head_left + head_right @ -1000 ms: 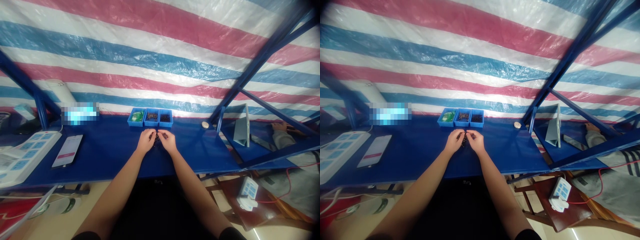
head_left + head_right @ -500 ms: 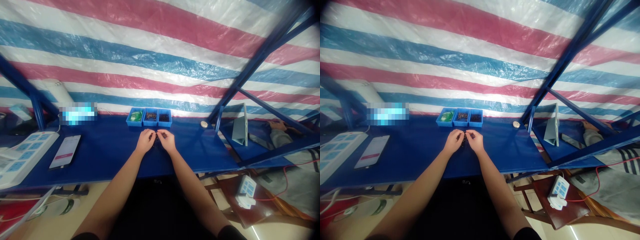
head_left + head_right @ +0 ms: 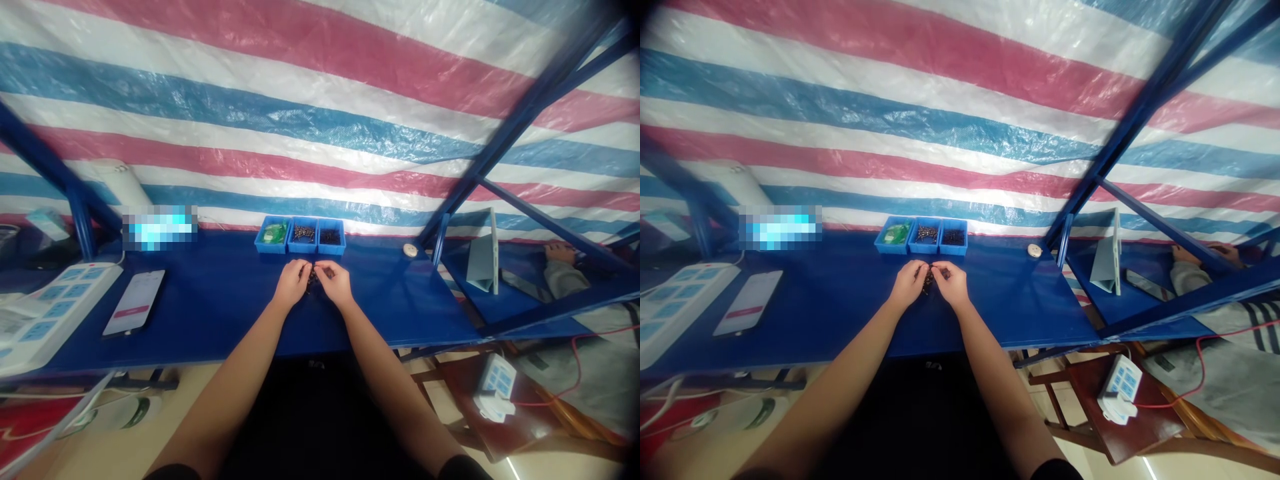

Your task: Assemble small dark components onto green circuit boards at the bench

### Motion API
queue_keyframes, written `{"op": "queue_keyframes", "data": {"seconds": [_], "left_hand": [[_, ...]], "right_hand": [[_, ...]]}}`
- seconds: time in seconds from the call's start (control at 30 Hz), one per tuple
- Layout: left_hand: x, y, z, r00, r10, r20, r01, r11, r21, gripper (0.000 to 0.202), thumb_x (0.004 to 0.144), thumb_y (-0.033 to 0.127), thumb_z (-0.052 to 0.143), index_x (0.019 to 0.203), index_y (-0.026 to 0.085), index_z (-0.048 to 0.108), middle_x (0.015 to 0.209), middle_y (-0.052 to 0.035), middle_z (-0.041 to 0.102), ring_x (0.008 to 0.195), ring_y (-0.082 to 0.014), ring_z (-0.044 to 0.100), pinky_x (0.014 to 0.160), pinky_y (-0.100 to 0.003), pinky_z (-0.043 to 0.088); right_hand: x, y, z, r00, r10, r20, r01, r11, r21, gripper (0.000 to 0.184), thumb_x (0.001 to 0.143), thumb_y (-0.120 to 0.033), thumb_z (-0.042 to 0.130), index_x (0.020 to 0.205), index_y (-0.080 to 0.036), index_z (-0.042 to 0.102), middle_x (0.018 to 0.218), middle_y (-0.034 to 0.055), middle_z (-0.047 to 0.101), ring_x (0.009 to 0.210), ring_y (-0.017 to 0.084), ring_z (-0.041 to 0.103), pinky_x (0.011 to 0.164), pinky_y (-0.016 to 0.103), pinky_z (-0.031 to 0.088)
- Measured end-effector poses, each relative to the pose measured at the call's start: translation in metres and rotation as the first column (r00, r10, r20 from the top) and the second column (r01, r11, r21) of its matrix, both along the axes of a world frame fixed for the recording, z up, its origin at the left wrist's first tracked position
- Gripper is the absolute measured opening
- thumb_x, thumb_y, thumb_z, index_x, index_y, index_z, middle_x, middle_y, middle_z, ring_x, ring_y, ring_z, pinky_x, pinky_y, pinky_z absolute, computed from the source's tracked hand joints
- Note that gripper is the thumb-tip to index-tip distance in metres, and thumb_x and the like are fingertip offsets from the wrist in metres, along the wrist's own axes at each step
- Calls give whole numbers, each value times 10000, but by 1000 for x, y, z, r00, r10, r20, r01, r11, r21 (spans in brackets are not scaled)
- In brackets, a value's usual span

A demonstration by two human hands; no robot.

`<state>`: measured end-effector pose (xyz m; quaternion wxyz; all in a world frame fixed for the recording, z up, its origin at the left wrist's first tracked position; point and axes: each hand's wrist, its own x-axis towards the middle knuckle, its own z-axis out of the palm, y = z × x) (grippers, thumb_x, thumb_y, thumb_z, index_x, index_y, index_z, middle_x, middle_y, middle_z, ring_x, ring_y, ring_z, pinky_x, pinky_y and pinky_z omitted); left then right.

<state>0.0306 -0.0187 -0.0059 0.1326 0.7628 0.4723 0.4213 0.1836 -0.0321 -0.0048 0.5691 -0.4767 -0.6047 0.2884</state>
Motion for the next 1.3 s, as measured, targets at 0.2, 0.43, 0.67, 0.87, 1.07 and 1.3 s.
{"op": "queue_keyframes", "data": {"seconds": [0.2, 0.43, 0.67, 0.87, 1.07, 1.3], "left_hand": [[0, -2, 2, 997, -20, 76, 22, 999, -28, 189, 955, 339, 463, 1008, 218, 598, 963, -53, 668, 883, -197, 623, 795, -332, 497], [0, 0, 2, 998, -24, 61, 25, 1000, -15, 194, 961, 337, 448, 952, 218, 602, 907, -43, 663, 841, -189, 612, 769, -320, 488], [0, 0, 0, 998, 11, 64, -7, 998, -61, 210, 958, 348, 446, 912, 216, 603, 863, -35, 669, 791, -184, 627, 720, -310, 491], [0, -2, 1, 989, -13, 149, 26, 996, -83, 190, 942, 360, 482, 1005, 229, 605, 922, -34, 694, 822, -184, 655, 726, -304, 514], [0, 0, -2, 986, -8, 164, 27, 993, -111, 205, 938, 374, 483, 951, 220, 617, 896, -30, 698, 810, -178, 654, 707, -284, 509], [0, 0, -3, 984, 12, 177, 15, 989, -150, 240, 945, 399, 461, 922, 212, 612, 845, -32, 687, 790, -176, 647, 705, -275, 499]], "right_hand": [[1, 1, -1, 1000, -11, -10, 11, 1000, -20, 247, 845, -399, 602, 937, -202, 718, 872, 46, 740, 719, 180, 664, 685, 307, 548], [0, 1, 0, 1000, -11, -4, 11, 1000, -16, 258, 841, -399, 607, 970, -206, 719, 856, 45, 735, 711, 180, 660, 671, 304, 546], [1, 0, 0, 1000, -2, -10, 2, 1000, -18, 264, 841, -395, 610, 986, -207, 726, 879, 47, 739, 745, 186, 673, 701, 310, 553], [2, 1, -1, 1000, -25, -18, 25, 1000, -18, 267, 842, -392, 614, 989, -200, 728, 879, 53, 740, 742, 189, 671, 709, 317, 557], [2, 1, -1, 999, -1, -45, 0, 1000, -16, 273, 837, -383, 628, 1000, -188, 727, 879, 55, 738, 729, 179, 668, 707, 304, 558], [1, 1, -1, 999, 2, -46, -3, 1000, -17, 281, 831, -391, 638, 1007, -193, 734, 899, 57, 742, 761, 185, 675, 736, 310, 561]]}}
